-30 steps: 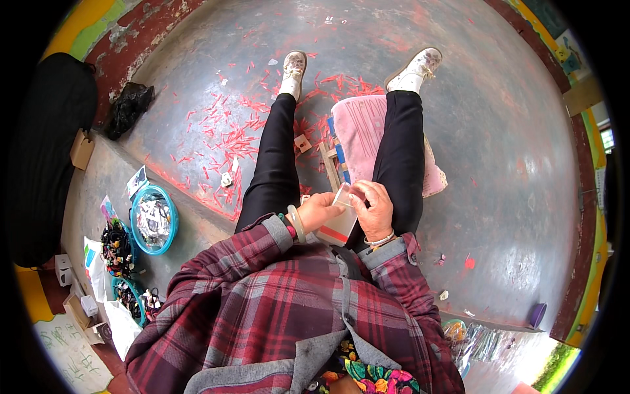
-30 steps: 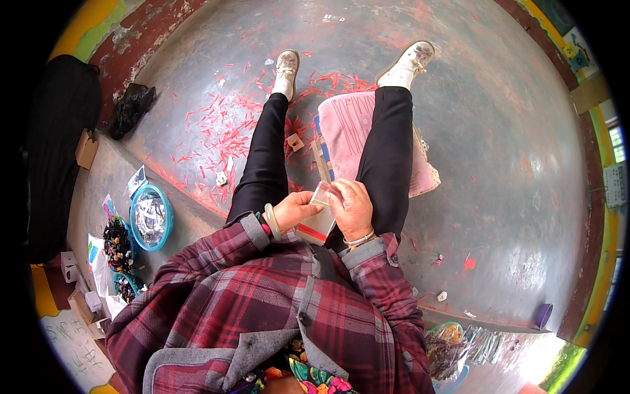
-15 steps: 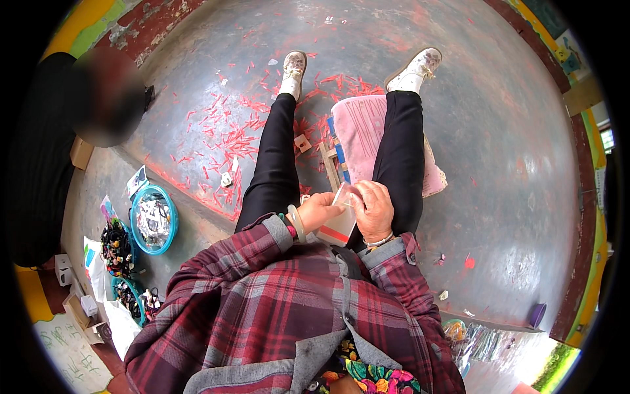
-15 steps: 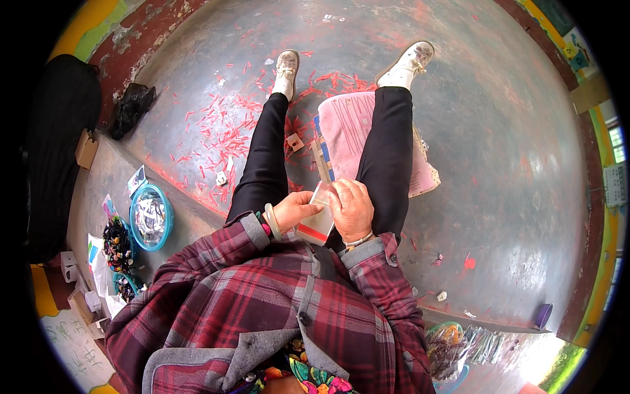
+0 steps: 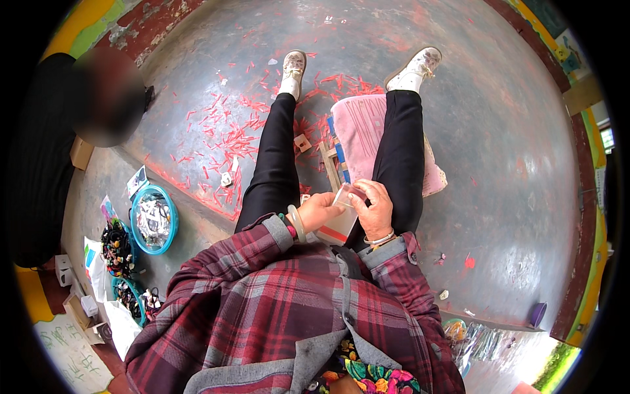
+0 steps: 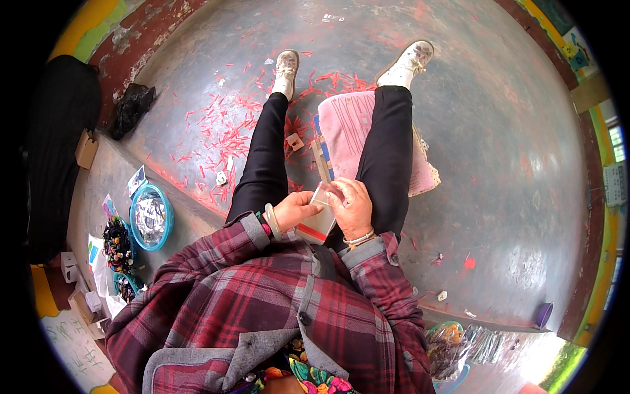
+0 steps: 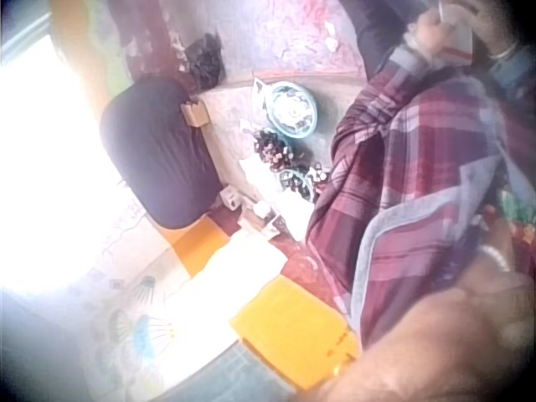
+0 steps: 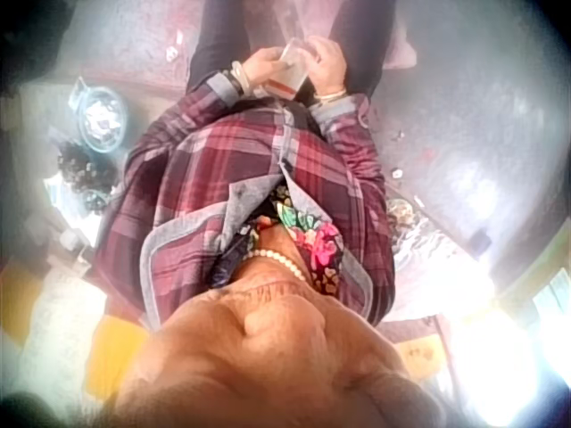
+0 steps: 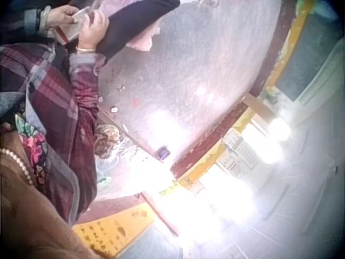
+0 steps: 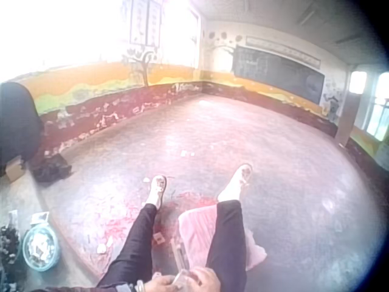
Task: The person sits on a small stool and assembles hair accessories by hand. They repeatedly pick up small red strips and black hair ties, wrap the strips around the ties, and place the finished items into a blue bowl.
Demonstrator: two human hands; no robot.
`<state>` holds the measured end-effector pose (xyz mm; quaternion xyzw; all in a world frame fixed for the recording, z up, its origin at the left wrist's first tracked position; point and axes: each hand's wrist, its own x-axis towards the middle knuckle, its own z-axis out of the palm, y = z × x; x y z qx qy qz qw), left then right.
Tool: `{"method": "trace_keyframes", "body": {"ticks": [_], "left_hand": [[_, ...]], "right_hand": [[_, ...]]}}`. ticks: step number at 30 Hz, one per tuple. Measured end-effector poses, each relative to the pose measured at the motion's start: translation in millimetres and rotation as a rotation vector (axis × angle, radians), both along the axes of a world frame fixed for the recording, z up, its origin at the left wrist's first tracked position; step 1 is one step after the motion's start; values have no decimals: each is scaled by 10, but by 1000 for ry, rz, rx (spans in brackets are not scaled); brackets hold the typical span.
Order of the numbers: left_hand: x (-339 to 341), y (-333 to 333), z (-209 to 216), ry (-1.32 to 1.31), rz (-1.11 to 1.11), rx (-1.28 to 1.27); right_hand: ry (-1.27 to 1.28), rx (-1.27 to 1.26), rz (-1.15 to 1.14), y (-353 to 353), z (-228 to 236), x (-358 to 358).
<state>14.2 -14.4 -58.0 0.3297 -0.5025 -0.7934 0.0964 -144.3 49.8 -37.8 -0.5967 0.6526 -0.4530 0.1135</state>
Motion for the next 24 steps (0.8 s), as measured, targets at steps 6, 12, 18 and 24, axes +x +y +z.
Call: {"method": "trace_keyframes", "body": {"ticks": [6, 12, 18, 24], "left_hand": [[-3, -5, -22, -22, 14, 51], [-1, 1, 4, -13, 30, 109], [5, 2, 17, -2, 34, 135], [11, -7, 11, -6, 10, 68]], "right_hand": [[180, -91, -15, 7, -9, 24], [320, -133, -20, 14, 14, 37], [260, -153, -34, 9, 50, 48], [41, -59, -40, 20, -12, 11]]}}
